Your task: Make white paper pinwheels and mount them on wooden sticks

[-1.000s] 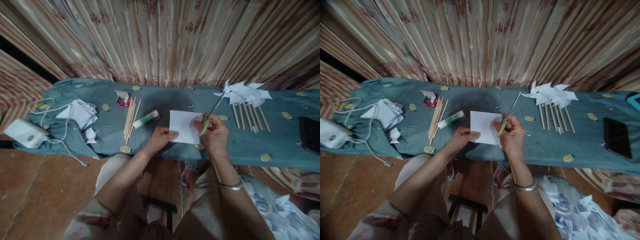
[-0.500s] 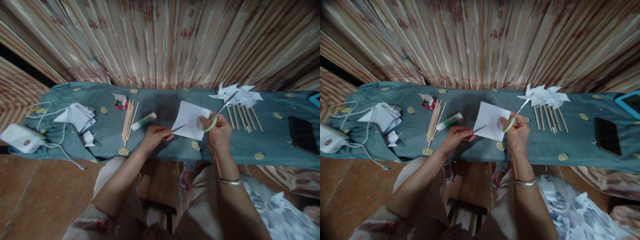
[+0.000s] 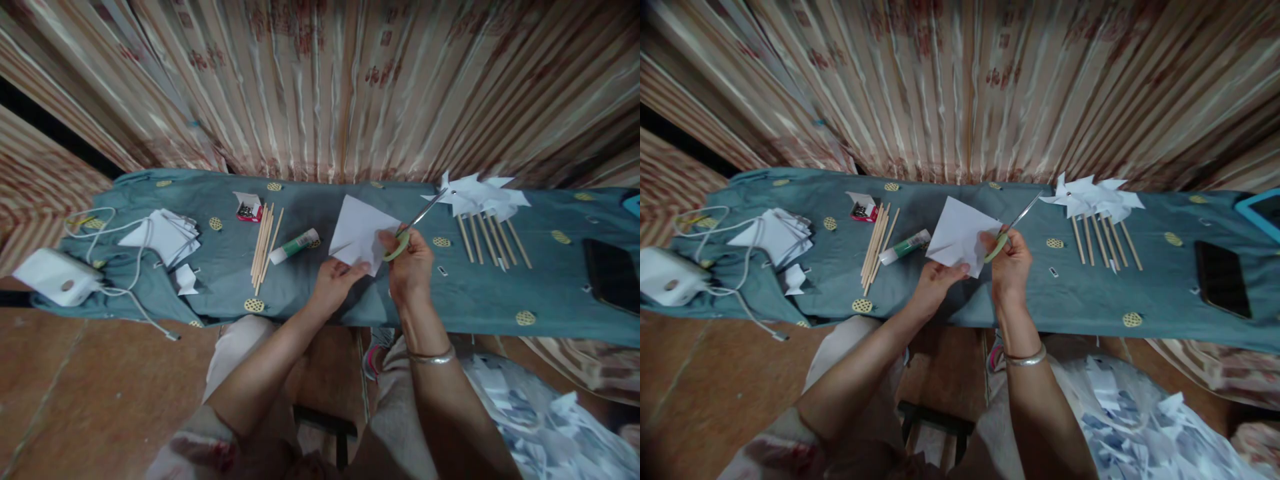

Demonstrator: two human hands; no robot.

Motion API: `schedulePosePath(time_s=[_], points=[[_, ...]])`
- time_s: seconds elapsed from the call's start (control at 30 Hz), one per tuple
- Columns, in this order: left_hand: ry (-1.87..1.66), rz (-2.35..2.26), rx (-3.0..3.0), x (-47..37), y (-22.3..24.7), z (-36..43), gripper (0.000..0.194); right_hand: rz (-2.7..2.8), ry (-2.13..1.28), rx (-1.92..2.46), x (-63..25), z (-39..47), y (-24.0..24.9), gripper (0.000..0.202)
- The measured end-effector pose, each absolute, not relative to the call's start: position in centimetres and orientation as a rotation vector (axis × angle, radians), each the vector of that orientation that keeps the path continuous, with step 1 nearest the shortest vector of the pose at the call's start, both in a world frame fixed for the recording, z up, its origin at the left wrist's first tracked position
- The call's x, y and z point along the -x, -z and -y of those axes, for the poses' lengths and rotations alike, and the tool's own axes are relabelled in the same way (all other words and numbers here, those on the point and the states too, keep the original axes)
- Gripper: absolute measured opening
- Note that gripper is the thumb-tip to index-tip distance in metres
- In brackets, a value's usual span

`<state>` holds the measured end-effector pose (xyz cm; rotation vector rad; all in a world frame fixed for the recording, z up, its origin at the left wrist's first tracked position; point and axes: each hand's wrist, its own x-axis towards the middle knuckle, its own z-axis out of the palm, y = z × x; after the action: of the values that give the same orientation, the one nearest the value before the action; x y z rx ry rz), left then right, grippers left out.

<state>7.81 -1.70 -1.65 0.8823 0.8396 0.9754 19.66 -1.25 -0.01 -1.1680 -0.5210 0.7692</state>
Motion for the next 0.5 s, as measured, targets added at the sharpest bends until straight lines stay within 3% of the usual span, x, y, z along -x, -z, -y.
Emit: schedulePosePath(time_s=[0.3, 0.5], points=[[-1.107, -0.950, -0.860, -6.1, 0.9, -0.3, 0.020, 0.657, -0.915, 1.223, -18.7, 2.3, 0.2, 0.033], [-1.235, -1.042, -0.855, -4.4, 0.3, -2.0, 0.022, 1.021, -1.261, 1.308, -18.1, 5.5, 0.0, 0.045]])
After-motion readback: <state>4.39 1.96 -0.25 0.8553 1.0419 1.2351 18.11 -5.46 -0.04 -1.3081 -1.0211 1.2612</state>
